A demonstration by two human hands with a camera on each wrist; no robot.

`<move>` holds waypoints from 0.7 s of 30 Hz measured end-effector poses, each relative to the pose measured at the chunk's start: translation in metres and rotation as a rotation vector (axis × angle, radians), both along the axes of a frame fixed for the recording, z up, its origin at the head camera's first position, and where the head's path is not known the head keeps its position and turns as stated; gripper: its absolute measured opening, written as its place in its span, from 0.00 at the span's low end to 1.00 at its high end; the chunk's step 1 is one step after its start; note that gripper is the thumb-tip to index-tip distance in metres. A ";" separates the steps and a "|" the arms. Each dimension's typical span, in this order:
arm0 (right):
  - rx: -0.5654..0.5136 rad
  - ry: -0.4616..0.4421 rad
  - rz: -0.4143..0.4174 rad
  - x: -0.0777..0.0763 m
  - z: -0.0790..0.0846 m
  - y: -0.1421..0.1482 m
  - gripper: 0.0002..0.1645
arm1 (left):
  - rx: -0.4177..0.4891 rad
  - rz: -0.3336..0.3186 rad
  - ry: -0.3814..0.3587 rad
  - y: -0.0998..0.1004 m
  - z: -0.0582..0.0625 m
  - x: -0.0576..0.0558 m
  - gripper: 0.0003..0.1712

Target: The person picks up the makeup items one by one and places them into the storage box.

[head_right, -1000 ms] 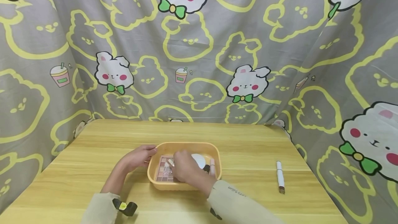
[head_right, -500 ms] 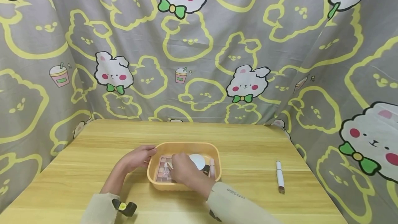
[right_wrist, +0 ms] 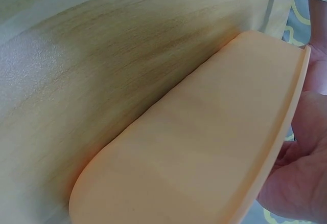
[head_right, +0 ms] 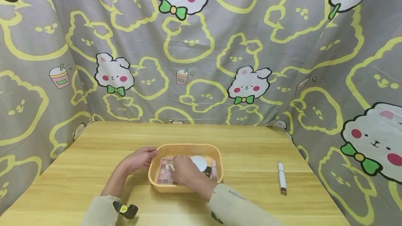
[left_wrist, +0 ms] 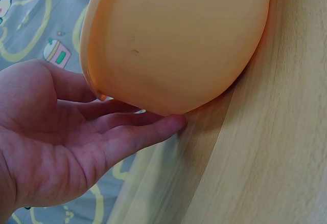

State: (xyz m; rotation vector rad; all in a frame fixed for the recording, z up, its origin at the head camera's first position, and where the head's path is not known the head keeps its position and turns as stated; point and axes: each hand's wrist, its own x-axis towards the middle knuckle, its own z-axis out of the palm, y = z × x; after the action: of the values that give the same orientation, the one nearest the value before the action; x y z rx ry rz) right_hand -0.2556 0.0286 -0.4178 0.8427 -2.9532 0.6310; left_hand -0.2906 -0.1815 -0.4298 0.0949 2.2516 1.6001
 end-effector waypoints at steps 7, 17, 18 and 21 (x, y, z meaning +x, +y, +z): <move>-0.025 -0.012 -0.014 0.002 0.002 0.003 0.15 | 0.002 -0.006 0.000 0.000 0.000 0.001 0.33; -0.044 -0.089 -0.053 0.003 0.006 0.005 0.09 | -0.008 -0.014 0.006 -0.001 -0.001 0.000 0.34; -0.044 -0.088 -0.051 0.003 0.006 0.005 0.09 | -0.009 -0.015 0.007 -0.001 -0.001 0.000 0.34; -0.042 -0.079 -0.045 0.002 0.006 0.006 0.09 | -0.009 -0.013 0.008 -0.001 -0.001 0.000 0.33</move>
State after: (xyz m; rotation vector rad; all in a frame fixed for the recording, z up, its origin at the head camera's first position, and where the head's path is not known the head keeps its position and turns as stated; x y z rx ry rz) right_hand -0.2532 0.0342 -0.4121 0.7626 -3.0074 0.7387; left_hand -0.2904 -0.1824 -0.4304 0.1132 2.2593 1.5861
